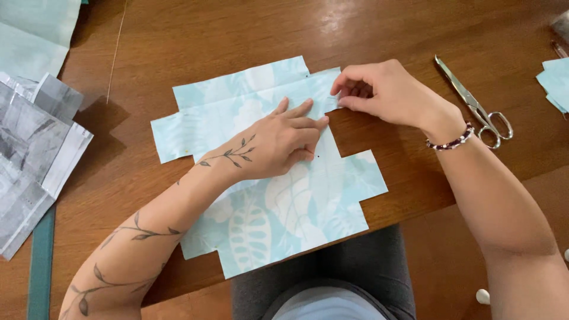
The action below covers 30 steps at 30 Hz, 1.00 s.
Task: The person pins together pieces of light blue patterned fabric on a wooden table. They then fold the pinned fabric and place it aside. Later, they use a ruler to measure a small patterned fabric pouch and a larger piece of the blue fabric, aligning the ruler along the edges to check dimensions.
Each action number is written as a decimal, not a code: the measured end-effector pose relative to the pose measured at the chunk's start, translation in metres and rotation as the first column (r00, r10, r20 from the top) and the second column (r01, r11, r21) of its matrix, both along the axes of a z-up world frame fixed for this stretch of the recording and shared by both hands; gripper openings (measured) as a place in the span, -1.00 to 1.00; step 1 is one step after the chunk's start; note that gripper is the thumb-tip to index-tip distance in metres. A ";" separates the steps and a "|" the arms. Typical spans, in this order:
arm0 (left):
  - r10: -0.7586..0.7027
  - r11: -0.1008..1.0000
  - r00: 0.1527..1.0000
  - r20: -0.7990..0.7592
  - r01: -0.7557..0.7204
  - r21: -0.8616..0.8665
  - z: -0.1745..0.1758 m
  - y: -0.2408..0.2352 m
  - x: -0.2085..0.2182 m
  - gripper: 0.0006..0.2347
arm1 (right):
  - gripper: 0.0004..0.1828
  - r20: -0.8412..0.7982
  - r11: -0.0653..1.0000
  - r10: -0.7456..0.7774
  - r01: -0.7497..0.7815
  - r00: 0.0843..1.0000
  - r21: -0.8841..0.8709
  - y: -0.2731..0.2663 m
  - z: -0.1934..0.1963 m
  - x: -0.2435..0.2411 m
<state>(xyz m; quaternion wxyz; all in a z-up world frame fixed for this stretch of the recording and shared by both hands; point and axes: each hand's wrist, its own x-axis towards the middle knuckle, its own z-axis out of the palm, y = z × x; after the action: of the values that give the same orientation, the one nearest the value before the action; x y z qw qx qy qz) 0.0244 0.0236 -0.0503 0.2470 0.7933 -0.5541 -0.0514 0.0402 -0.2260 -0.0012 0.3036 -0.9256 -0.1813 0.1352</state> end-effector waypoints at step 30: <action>0.529 0.844 0.838 0.135 -0.536 0.022 -0.032 -0.011 0.004 -0.86 | -0.89 0.232 0.987 -0.139 0.115 0.963 0.113 0.051 -0.060 0.048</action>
<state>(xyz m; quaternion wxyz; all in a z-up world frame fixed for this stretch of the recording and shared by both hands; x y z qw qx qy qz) 0.0280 0.0130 -0.0822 0.1931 0.9246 -0.3243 0.0522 0.0878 -0.1747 -0.0610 0.3329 -0.9287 -0.1633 -0.0062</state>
